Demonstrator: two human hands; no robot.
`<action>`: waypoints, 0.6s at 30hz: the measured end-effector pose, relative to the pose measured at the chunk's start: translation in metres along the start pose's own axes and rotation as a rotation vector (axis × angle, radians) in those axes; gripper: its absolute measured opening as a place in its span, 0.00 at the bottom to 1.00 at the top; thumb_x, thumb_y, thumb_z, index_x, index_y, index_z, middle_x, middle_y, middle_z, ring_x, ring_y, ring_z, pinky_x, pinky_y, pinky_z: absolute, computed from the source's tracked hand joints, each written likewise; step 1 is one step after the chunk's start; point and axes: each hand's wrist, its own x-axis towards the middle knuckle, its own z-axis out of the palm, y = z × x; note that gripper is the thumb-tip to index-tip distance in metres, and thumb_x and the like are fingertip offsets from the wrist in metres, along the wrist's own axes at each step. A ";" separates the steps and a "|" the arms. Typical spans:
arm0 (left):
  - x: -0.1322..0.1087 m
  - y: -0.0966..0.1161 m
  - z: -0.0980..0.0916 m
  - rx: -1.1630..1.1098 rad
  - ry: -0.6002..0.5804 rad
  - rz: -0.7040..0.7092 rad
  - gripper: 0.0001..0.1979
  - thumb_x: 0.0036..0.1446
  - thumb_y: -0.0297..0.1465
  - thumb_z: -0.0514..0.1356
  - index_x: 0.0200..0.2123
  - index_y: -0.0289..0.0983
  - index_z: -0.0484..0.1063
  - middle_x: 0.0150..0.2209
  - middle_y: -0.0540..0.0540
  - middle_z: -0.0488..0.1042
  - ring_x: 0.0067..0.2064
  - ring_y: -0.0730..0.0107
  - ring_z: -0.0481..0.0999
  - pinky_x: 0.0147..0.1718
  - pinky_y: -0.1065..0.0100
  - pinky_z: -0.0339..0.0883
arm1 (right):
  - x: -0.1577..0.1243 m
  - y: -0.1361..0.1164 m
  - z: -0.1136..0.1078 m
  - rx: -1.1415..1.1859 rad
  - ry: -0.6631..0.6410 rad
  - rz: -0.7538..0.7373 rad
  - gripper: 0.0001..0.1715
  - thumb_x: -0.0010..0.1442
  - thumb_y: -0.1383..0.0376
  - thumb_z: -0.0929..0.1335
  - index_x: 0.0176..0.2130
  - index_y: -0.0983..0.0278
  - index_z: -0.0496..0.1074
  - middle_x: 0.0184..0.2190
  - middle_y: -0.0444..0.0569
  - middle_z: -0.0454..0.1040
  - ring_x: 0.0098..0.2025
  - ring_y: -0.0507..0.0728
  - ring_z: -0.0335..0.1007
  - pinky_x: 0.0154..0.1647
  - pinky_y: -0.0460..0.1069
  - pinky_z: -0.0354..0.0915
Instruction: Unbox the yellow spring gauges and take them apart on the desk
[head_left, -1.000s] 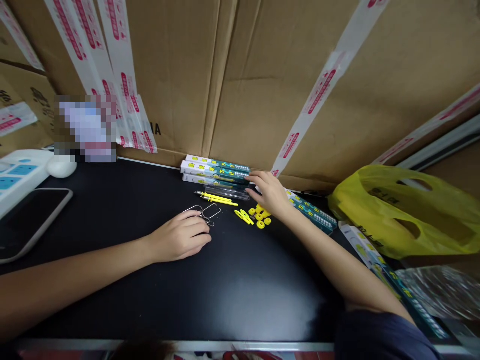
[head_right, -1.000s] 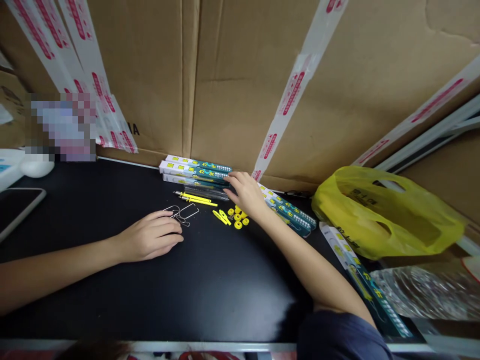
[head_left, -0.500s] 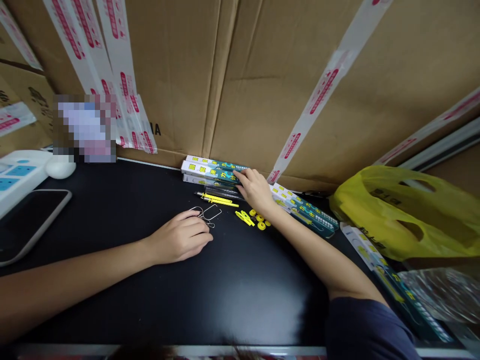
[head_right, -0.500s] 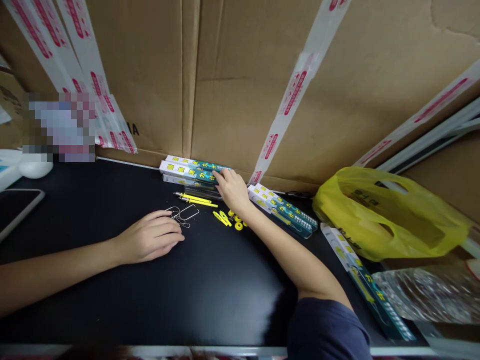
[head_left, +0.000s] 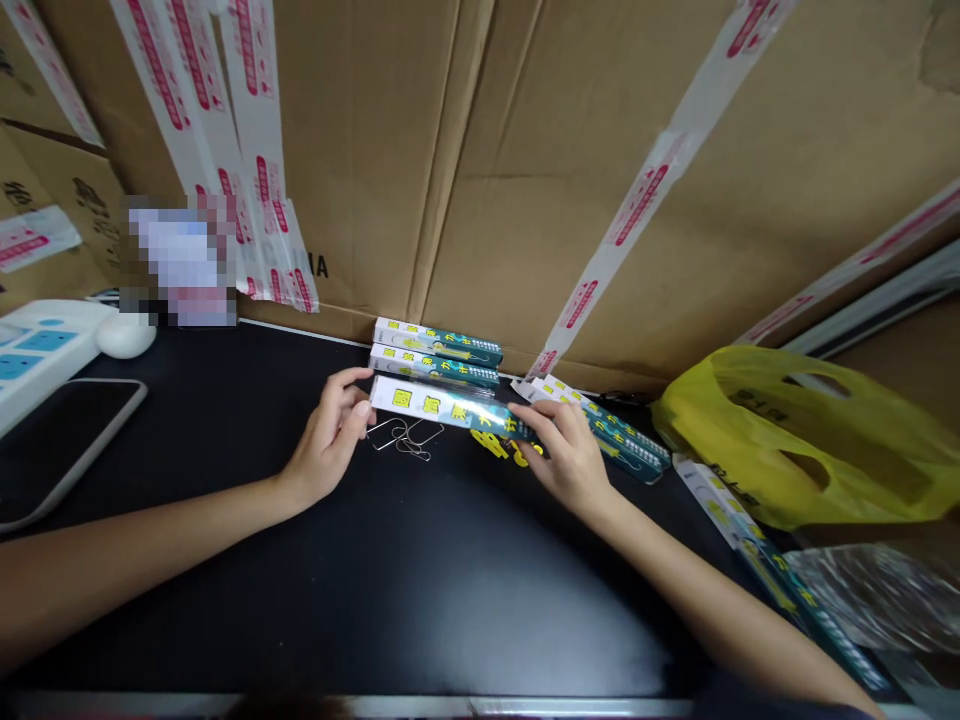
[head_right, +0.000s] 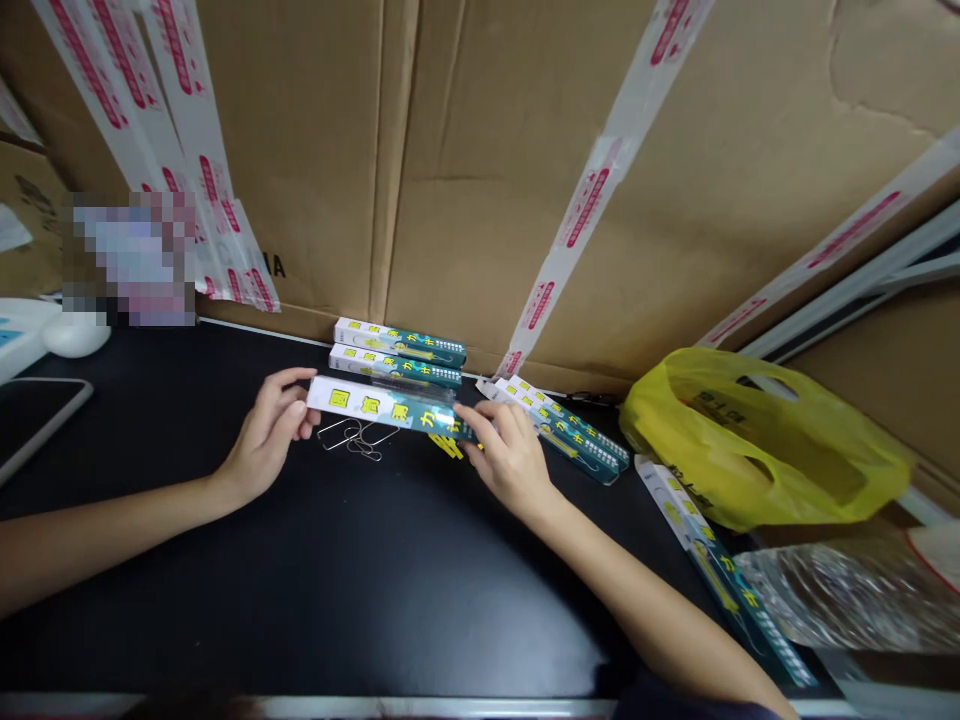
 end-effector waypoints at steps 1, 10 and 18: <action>-0.001 0.001 0.000 0.004 -0.052 -0.021 0.17 0.64 0.34 0.48 0.56 0.39 0.56 0.30 0.51 0.66 0.29 0.75 0.66 0.29 0.71 0.63 | -0.009 -0.003 -0.003 0.014 -0.012 0.023 0.27 0.59 0.72 0.65 0.57 0.62 0.61 0.41 0.55 0.66 0.42 0.61 0.63 0.41 0.55 0.65; -0.006 0.005 0.000 -0.128 -0.318 -0.071 0.12 0.62 0.33 0.50 0.49 0.39 0.57 0.30 0.51 0.69 0.25 0.78 0.66 0.22 0.75 0.61 | -0.039 -0.004 -0.007 0.153 -0.044 0.055 0.31 0.58 0.72 0.66 0.59 0.56 0.59 0.42 0.53 0.65 0.44 0.61 0.65 0.42 0.57 0.68; -0.005 0.004 0.000 -0.092 -0.428 -0.062 0.07 0.58 0.28 0.50 0.41 0.38 0.58 0.30 0.52 0.68 0.25 0.79 0.67 0.22 0.77 0.62 | -0.043 0.014 -0.007 0.161 -0.062 -0.031 0.31 0.58 0.71 0.65 0.58 0.55 0.59 0.44 0.54 0.66 0.47 0.62 0.68 0.43 0.58 0.71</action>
